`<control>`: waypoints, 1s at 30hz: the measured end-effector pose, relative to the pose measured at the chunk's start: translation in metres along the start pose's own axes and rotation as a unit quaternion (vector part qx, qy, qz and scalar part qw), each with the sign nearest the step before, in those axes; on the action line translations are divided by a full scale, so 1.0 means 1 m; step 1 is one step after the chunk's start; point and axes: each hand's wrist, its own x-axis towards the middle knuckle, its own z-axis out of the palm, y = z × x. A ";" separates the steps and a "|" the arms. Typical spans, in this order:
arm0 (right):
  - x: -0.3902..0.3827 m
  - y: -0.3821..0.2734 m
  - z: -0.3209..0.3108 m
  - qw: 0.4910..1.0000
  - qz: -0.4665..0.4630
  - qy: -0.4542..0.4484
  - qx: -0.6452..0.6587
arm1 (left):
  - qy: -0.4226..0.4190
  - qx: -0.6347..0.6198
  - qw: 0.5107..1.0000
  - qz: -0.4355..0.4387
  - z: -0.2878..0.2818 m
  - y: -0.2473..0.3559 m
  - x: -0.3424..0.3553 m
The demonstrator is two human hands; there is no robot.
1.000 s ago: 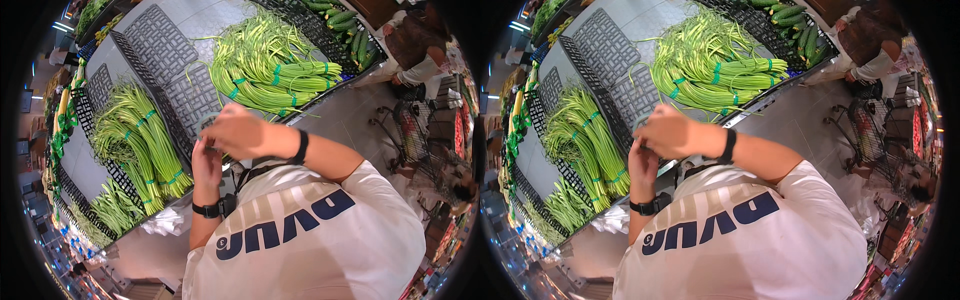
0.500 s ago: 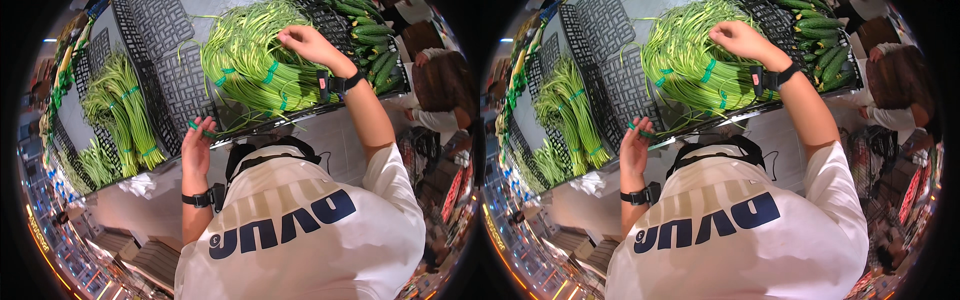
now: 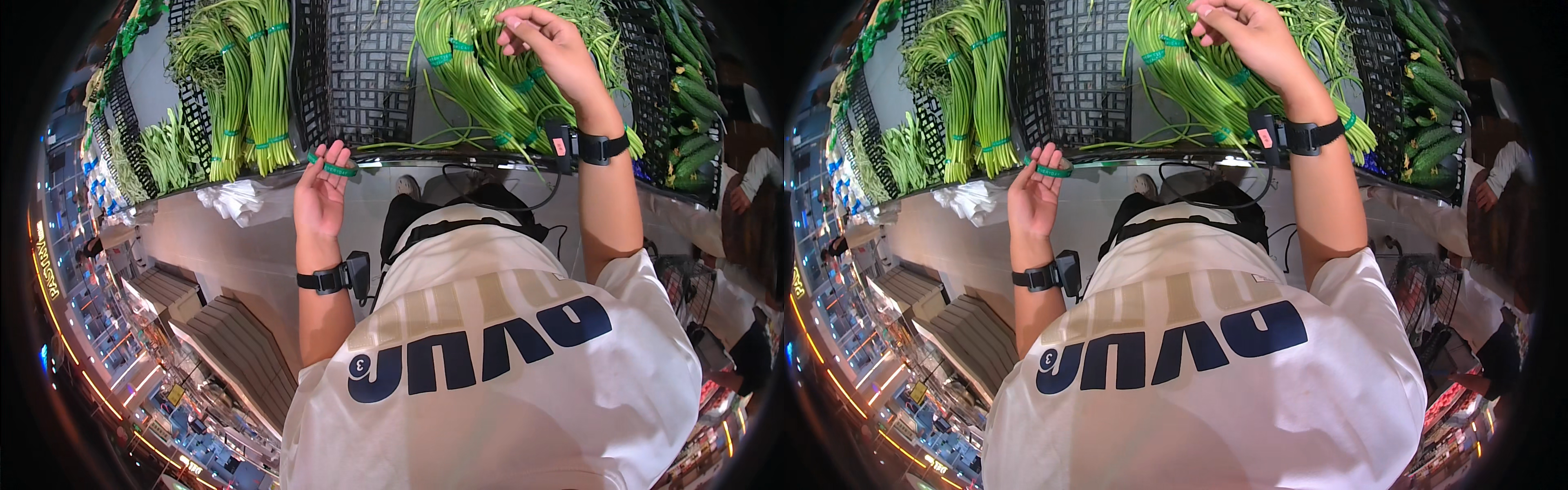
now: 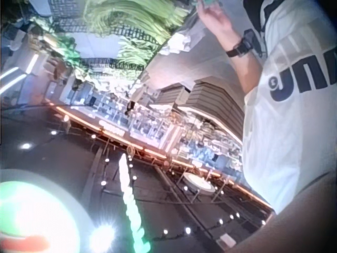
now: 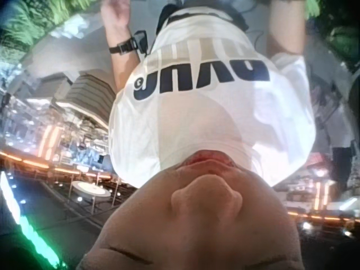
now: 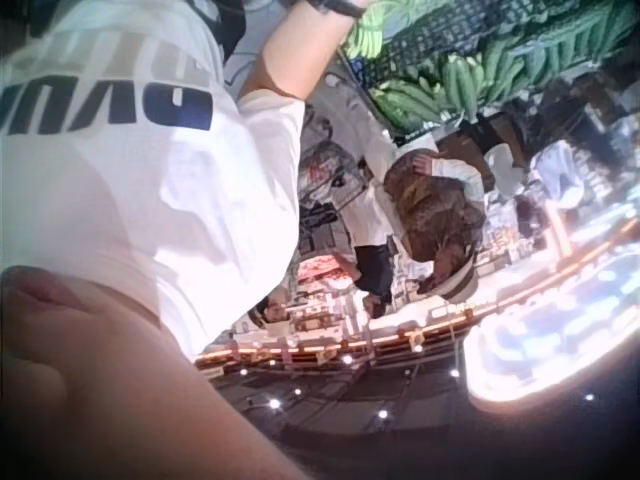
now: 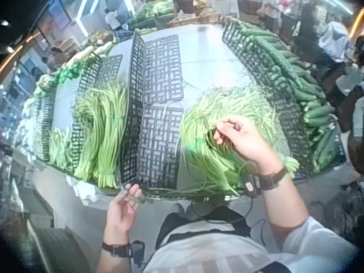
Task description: The person bundles long green vegetables by hand using plastic ties, wrapping the ties around the stems and tightening them.
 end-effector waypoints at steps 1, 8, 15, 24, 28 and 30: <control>-0.001 -0.003 0.009 0.997 0.025 0.029 0.061 | -0.004 -0.001 1.000 -0.003 -0.006 0.002 -0.001; -0.042 -0.041 0.039 0.952 0.021 0.211 0.221 | -0.150 0.094 0.984 -0.036 -0.020 0.034 -0.001; -0.143 -0.094 0.039 0.961 0.165 0.157 -0.157 | -0.303 0.093 0.947 -0.046 -0.034 0.042 0.005; -0.197 -0.075 0.013 0.658 0.028 0.333 -0.675 | -0.269 0.168 0.948 0.000 0.028 0.026 0.034; -0.172 -0.033 -0.029 0.774 0.023 0.214 -0.595 | -0.276 0.219 0.930 0.102 0.073 0.000 0.055; -0.154 -0.013 -0.041 0.771 0.042 0.129 -0.622 | -0.267 0.267 0.915 0.142 0.079 -0.020 0.078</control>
